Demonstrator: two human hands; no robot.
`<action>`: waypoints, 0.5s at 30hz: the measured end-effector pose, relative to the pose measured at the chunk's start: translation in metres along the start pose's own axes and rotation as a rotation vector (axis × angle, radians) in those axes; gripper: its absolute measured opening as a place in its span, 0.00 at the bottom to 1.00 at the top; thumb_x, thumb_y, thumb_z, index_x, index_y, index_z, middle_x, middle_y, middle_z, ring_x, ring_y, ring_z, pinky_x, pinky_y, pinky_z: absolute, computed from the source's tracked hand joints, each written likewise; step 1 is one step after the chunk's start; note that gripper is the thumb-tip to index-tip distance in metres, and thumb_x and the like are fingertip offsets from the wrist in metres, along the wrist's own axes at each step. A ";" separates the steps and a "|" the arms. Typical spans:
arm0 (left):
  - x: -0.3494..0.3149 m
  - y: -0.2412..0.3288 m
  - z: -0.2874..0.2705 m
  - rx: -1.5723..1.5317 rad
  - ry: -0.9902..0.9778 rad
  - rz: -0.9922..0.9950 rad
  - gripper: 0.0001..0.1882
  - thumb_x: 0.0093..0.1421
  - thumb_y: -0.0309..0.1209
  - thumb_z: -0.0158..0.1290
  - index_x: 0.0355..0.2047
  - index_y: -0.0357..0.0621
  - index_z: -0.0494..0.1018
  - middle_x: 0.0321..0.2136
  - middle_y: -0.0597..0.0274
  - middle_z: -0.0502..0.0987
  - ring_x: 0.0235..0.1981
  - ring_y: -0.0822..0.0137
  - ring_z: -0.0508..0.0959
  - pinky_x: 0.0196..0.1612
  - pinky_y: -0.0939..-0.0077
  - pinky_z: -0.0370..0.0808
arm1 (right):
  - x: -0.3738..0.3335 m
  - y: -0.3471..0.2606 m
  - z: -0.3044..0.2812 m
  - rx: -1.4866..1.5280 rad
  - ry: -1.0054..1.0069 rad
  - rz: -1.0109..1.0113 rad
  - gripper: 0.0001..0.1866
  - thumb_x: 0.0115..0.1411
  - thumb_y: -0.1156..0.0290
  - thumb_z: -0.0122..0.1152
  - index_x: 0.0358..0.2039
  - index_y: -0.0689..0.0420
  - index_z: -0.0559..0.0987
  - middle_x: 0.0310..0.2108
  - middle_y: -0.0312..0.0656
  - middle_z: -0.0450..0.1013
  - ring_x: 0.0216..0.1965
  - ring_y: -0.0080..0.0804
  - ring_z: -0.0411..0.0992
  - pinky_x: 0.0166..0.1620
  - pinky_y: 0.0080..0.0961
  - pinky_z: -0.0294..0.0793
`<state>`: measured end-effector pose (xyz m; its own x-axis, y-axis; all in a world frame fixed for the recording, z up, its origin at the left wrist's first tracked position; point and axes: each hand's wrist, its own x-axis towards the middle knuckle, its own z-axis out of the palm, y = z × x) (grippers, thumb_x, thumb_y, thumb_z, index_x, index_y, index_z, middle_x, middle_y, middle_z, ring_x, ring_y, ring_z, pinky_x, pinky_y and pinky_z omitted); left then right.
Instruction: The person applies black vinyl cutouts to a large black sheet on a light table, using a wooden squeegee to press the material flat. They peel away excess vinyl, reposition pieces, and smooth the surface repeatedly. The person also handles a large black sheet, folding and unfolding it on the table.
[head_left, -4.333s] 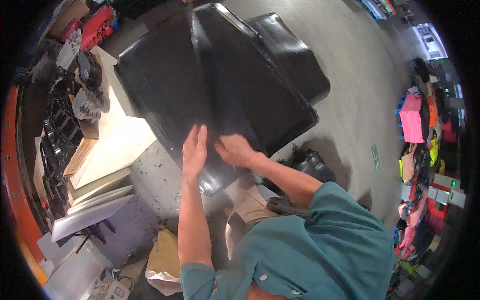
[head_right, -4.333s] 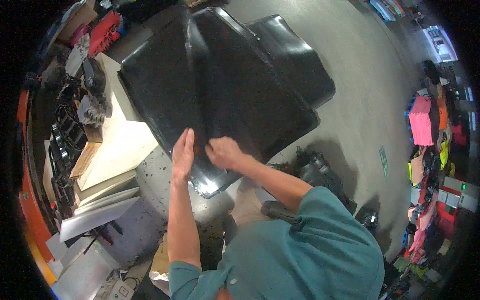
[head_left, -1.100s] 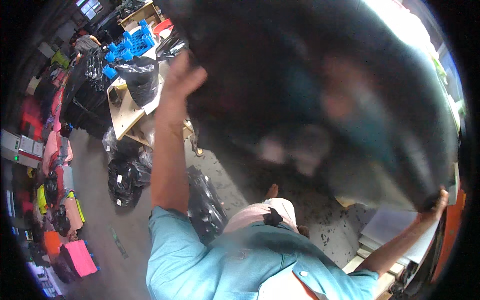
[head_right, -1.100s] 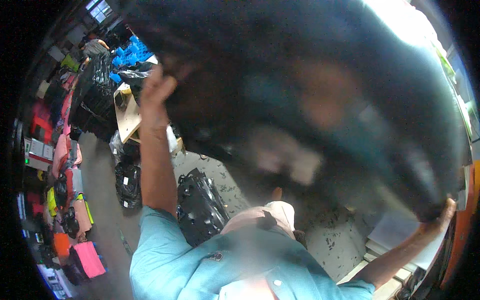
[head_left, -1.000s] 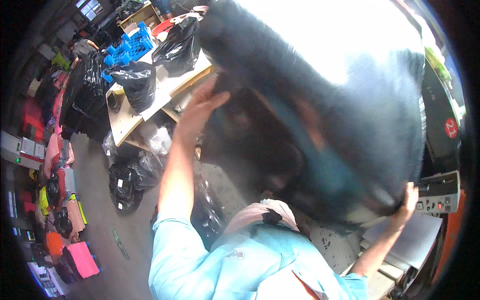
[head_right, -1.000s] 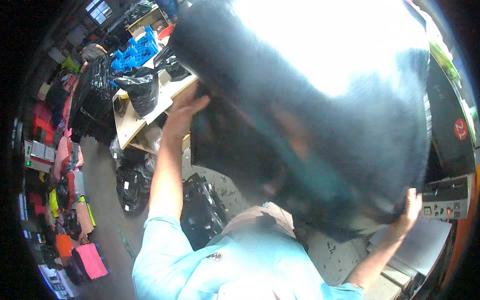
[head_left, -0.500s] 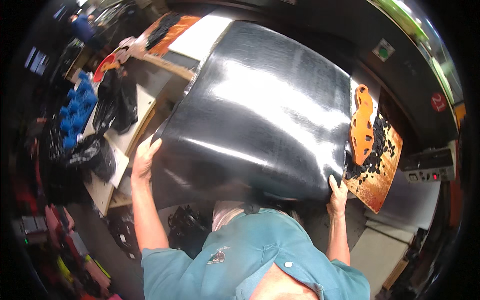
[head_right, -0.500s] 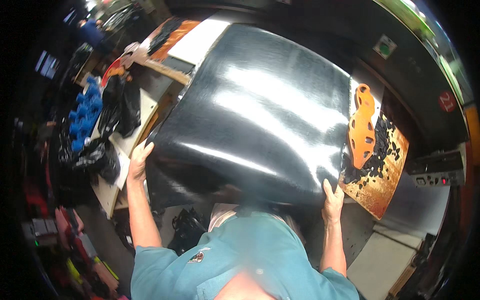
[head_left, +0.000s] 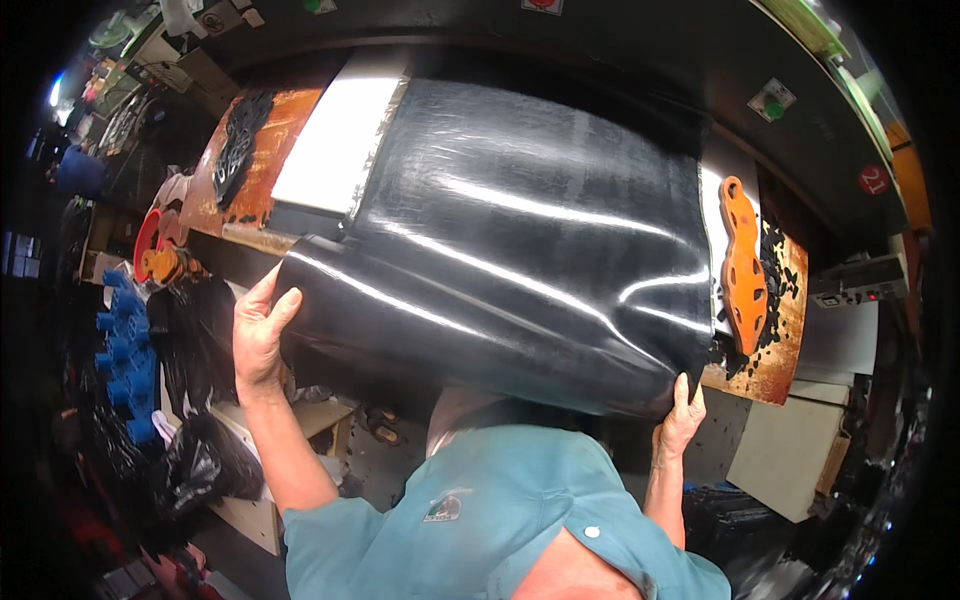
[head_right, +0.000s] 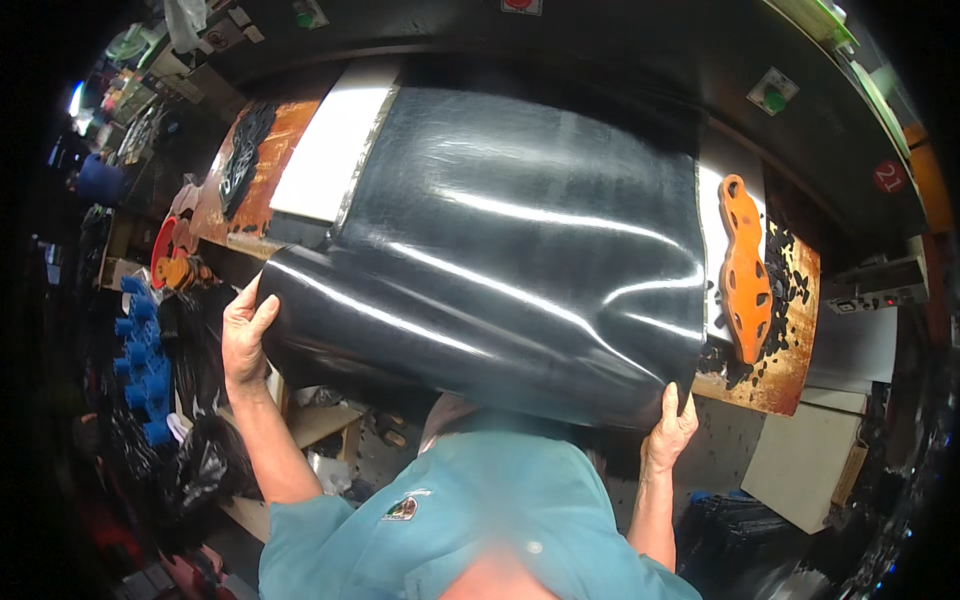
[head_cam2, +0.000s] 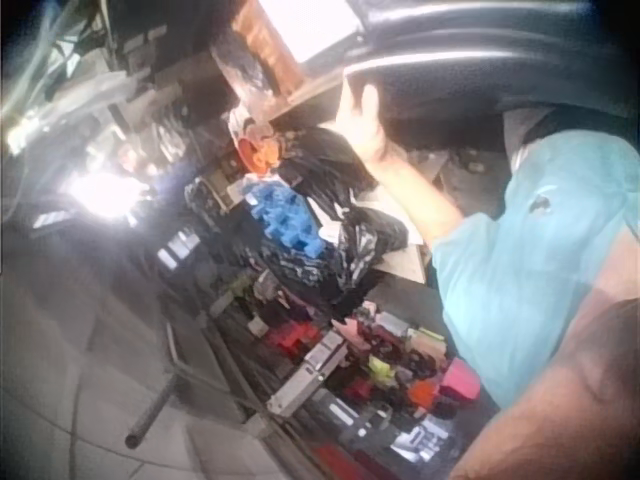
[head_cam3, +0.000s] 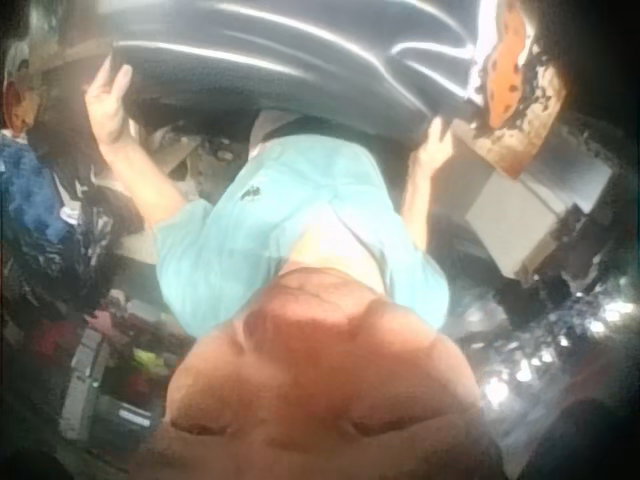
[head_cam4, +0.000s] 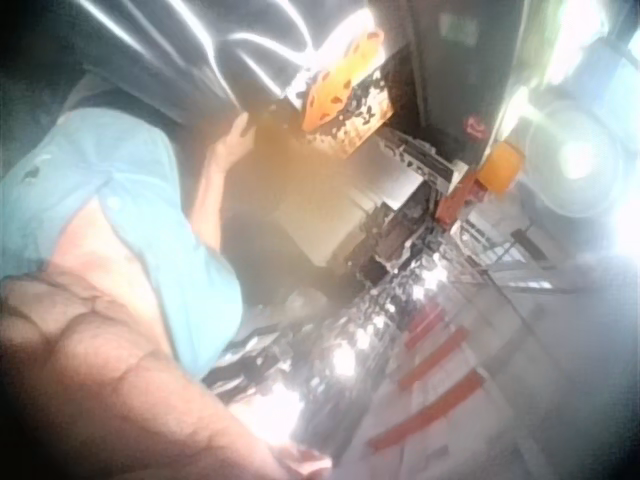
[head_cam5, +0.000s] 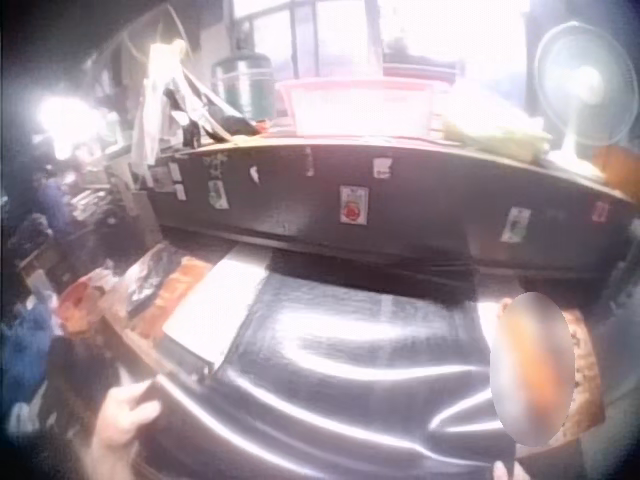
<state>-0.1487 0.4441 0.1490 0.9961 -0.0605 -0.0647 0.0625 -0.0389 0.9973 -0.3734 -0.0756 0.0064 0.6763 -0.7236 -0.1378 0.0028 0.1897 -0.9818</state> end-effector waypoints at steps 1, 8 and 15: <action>0.016 -0.003 -0.006 -0.001 0.007 -0.022 0.28 0.66 0.22 0.62 0.65 0.32 0.73 0.55 0.59 0.81 0.53 0.72 0.79 0.61 0.75 0.73 | -0.003 0.000 0.012 0.003 0.045 -0.012 0.14 0.73 0.71 0.61 0.55 0.63 0.82 0.47 0.37 0.81 0.44 0.22 0.78 0.50 0.20 0.76; 0.064 -0.050 -0.052 -0.102 -0.048 -0.228 0.26 0.66 0.24 0.64 0.63 0.31 0.74 0.55 0.63 0.81 0.52 0.74 0.78 0.59 0.77 0.75 | -0.016 0.006 0.059 -0.070 0.094 0.191 0.18 0.73 0.69 0.61 0.59 0.65 0.79 0.52 0.42 0.81 0.49 0.28 0.78 0.55 0.28 0.77; 0.042 -0.080 -0.129 -0.036 -0.130 -0.373 0.23 0.66 0.22 0.60 0.61 0.31 0.76 0.54 0.65 0.81 0.52 0.74 0.78 0.59 0.74 0.74 | -0.020 0.001 0.060 -0.161 -0.312 0.370 0.25 0.65 0.67 0.69 0.59 0.68 0.77 0.53 0.44 0.79 0.52 0.34 0.78 0.58 0.34 0.75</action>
<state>-0.1042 0.5734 0.0713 0.8887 -0.1746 -0.4240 0.4226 -0.0470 0.9051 -0.3427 -0.0212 0.0161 0.7982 -0.3905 -0.4587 -0.3755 0.2729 -0.8857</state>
